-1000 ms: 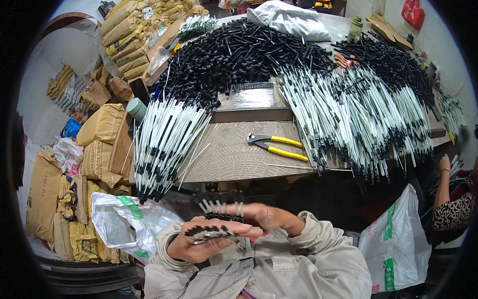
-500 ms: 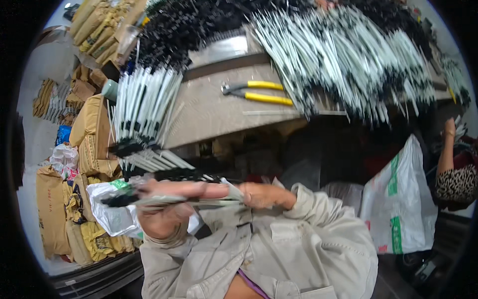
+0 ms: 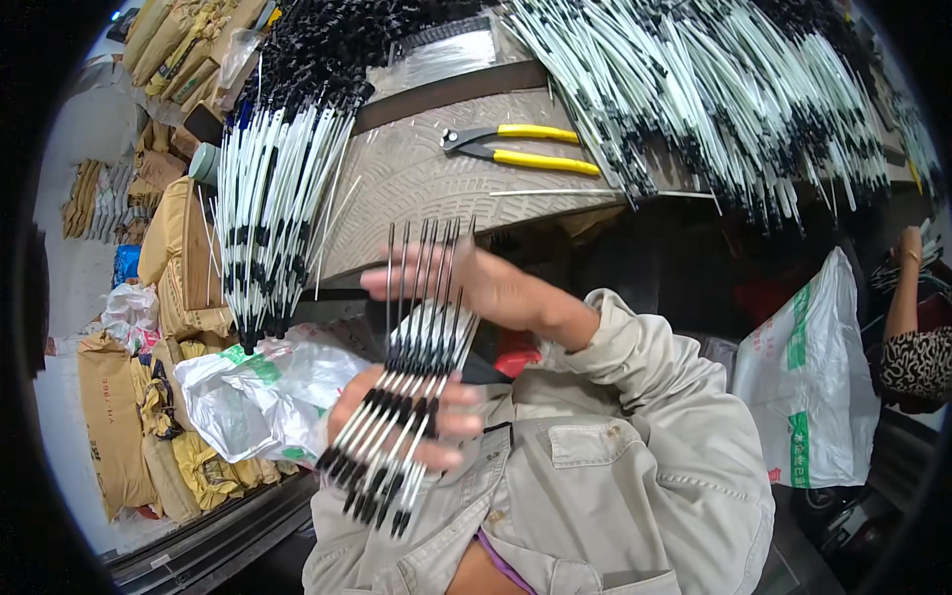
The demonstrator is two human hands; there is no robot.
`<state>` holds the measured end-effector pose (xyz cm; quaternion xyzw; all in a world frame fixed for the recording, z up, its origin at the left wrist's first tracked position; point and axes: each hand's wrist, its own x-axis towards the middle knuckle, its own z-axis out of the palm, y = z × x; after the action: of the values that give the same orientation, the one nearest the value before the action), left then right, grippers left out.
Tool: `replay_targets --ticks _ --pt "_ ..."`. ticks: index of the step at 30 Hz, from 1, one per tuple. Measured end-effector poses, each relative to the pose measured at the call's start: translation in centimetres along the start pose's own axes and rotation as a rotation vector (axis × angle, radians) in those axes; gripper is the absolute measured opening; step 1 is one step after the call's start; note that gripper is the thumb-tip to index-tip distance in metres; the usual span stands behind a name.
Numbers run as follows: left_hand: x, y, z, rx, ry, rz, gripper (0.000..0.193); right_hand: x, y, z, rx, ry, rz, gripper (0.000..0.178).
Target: Assemble small plastic components and wire bristles at a manufacturing workstation.
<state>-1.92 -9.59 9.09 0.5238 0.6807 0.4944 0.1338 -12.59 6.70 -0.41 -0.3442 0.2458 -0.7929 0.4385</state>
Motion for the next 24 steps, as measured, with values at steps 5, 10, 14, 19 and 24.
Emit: replay_targets --ticks 5,10,14,19,24 --pt "-0.4 -6.1 -0.8 -1.383 0.790 -0.639 0.027 4.9 -5.9 -3.4 -0.287 0.730 -0.126 0.090" --pt "-0.5 -11.0 -0.9 -0.246 0.621 -0.150 0.029 11.3 -14.0 -5.9 -0.916 0.545 -0.536 0.061" --pt "0.5 -10.0 -1.1 -0.157 0.654 -0.249 0.029 16.8 -14.6 -10.3 -1.721 0.642 0.121 0.031" --pt "-0.2 -8.8 -0.9 -0.097 0.768 -0.210 0.030 17.0 -12.5 -16.9 -2.324 0.461 0.217 0.012" --pt "-0.9 -9.5 -1.3 -0.021 0.740 -0.302 0.026 17.5 -11.8 -17.0 -2.258 0.506 0.189 0.007"
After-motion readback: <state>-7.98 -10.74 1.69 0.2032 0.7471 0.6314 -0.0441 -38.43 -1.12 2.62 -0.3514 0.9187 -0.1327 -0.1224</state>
